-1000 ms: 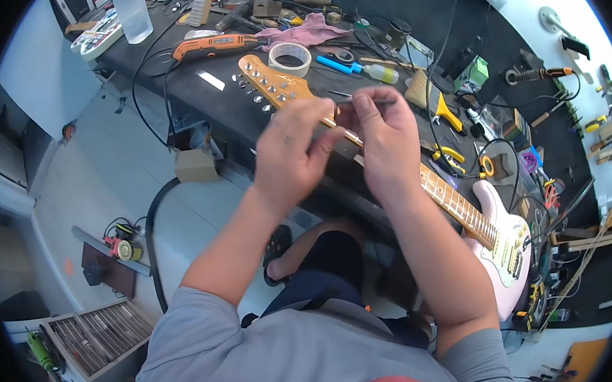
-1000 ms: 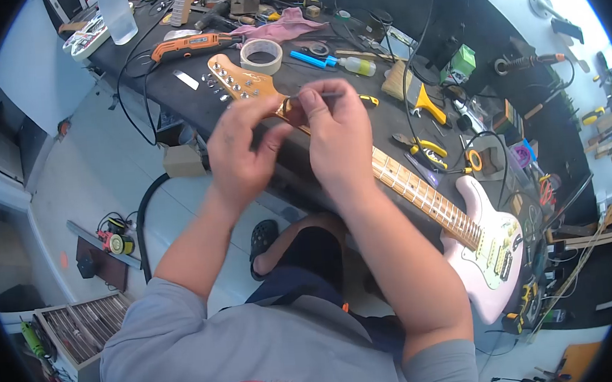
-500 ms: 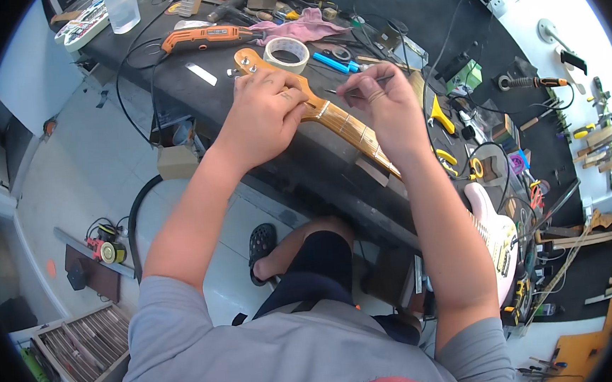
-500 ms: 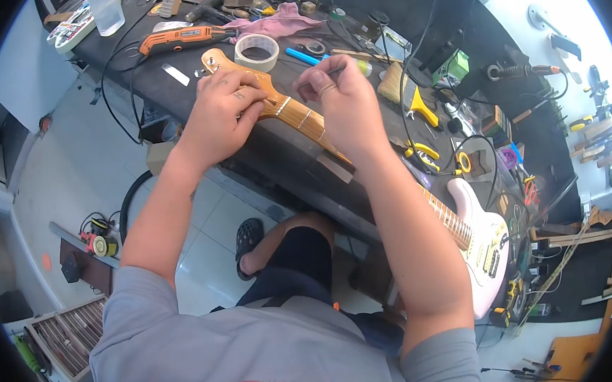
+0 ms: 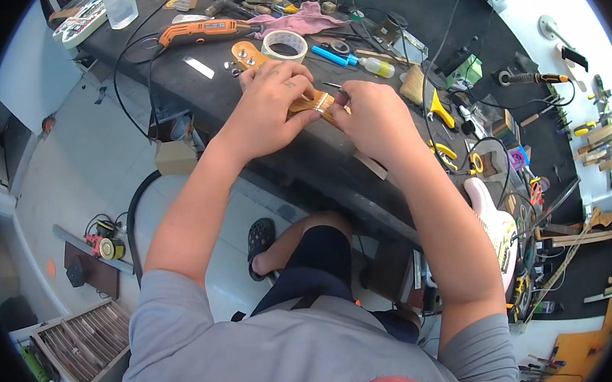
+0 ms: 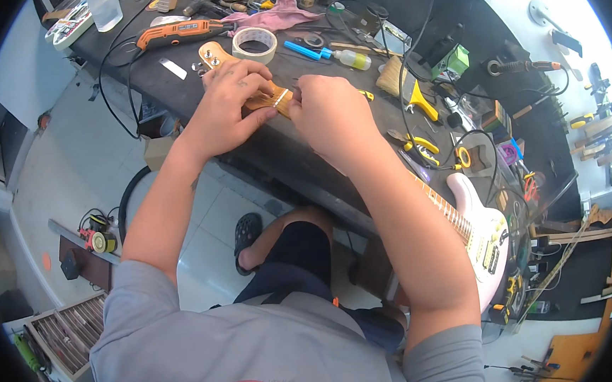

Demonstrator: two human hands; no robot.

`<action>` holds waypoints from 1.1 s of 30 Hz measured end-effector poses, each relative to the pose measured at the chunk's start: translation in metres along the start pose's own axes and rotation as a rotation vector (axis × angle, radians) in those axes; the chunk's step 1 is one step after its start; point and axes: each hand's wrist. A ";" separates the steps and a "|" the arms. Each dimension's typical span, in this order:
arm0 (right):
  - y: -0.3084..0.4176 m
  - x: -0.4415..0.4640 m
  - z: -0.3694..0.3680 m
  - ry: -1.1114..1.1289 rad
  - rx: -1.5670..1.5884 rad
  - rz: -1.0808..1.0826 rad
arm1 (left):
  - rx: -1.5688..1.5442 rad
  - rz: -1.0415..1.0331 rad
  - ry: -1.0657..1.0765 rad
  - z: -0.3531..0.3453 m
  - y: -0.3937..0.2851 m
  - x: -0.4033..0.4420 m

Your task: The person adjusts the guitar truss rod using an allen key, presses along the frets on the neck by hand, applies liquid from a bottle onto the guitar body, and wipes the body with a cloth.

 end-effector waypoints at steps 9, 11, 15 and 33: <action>-0.003 0.012 -0.002 0.057 -0.123 0.130 | 0.035 0.043 0.031 -0.003 -0.005 0.003; 0.002 0.020 0.002 0.148 -0.178 0.085 | 0.043 0.043 0.043 -0.004 -0.005 0.003; 0.005 0.023 0.002 0.164 -0.237 0.096 | 0.070 0.056 0.066 -0.006 -0.004 0.004; -0.039 0.048 -0.011 -0.256 0.305 0.252 | 0.171 0.069 -0.236 -0.029 -0.009 -0.014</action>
Point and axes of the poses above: each hand's wrist, its own x-axis towards the middle knuckle, its own z-axis out of the back of the hand, y = z × x, and after that the axes turned 3 degrees about -z, right-handed
